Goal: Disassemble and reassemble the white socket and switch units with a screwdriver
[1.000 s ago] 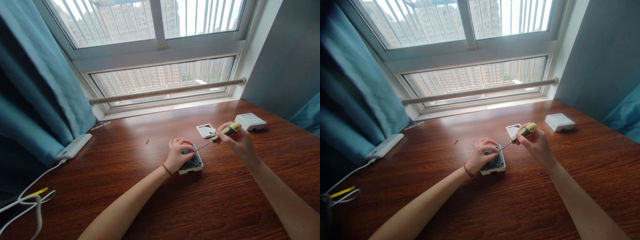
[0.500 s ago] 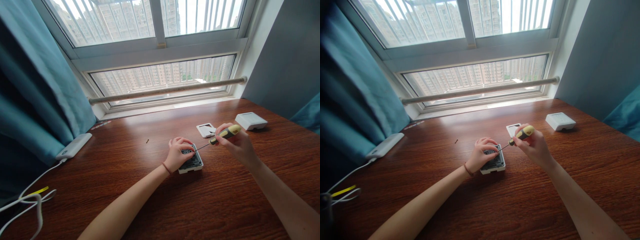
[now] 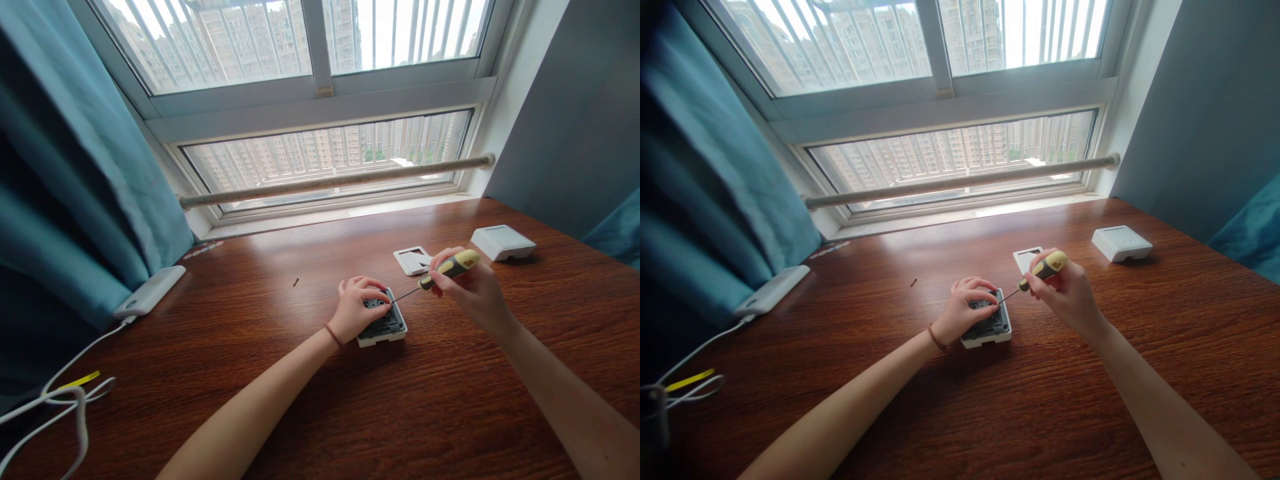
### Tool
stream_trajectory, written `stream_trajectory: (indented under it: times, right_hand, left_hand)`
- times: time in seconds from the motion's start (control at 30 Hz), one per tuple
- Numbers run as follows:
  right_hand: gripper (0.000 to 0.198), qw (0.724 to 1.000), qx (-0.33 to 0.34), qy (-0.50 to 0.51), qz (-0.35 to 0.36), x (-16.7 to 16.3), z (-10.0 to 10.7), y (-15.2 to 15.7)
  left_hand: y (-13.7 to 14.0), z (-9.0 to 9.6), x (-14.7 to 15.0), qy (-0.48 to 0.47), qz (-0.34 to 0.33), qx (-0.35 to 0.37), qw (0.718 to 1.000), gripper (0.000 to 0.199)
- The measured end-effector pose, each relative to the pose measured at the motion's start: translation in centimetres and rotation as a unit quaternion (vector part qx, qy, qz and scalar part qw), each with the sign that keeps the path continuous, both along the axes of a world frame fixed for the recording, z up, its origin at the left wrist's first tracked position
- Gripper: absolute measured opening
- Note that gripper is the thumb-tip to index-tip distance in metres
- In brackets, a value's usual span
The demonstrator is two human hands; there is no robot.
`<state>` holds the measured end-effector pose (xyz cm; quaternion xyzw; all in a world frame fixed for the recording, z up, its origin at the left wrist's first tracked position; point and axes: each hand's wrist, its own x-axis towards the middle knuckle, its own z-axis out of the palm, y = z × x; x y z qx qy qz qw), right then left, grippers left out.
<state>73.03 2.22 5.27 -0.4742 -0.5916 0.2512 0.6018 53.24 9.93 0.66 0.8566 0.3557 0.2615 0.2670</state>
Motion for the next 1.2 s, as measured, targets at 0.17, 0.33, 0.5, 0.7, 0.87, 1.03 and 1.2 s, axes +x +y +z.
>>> stream_trajectory:
  times: [0.17,0.33,0.5,0.7,0.87,1.03,1.2]
  right_hand:
    - [0.022,1.000,0.009,0.011,-0.022,0.0,-0.8,0.1]
    - [0.025,0.995,0.007,-0.011,-0.103,-0.3,-1.1,0.2]
    - [0.025,0.999,-0.003,0.029,-0.030,-0.9,-0.7,0.3]
    - [0.029,0.998,0.021,-0.056,0.010,-1.2,-0.2,0.2]
    - [0.022,0.981,-0.018,-0.157,0.109,-0.9,2.8,1.7]
    - [0.025,0.965,-0.040,-0.207,0.155,-1.1,4.7,3.3]
    - [0.024,0.969,-0.016,-0.211,0.126,-1.1,3.5,3.7]
  left_hand:
    - [0.1,-0.1,0.0,-0.008,0.004,-0.002,1.000,0.006]
    - [0.1,-0.2,0.0,-0.014,0.001,-0.004,1.000,0.006]
    - [0.1,-0.1,0.0,-0.020,0.003,-0.014,1.000,0.005]
    - [0.2,0.0,0.1,-0.025,0.004,-0.021,0.999,0.005]
    - [0.1,-0.1,0.1,-0.026,0.012,-0.020,0.999,0.006]
    - [0.1,-0.4,0.1,-0.036,0.004,-0.005,0.999,0.007]
    - [0.3,-0.2,-0.5,-0.053,-0.035,-0.021,0.998,0.018]
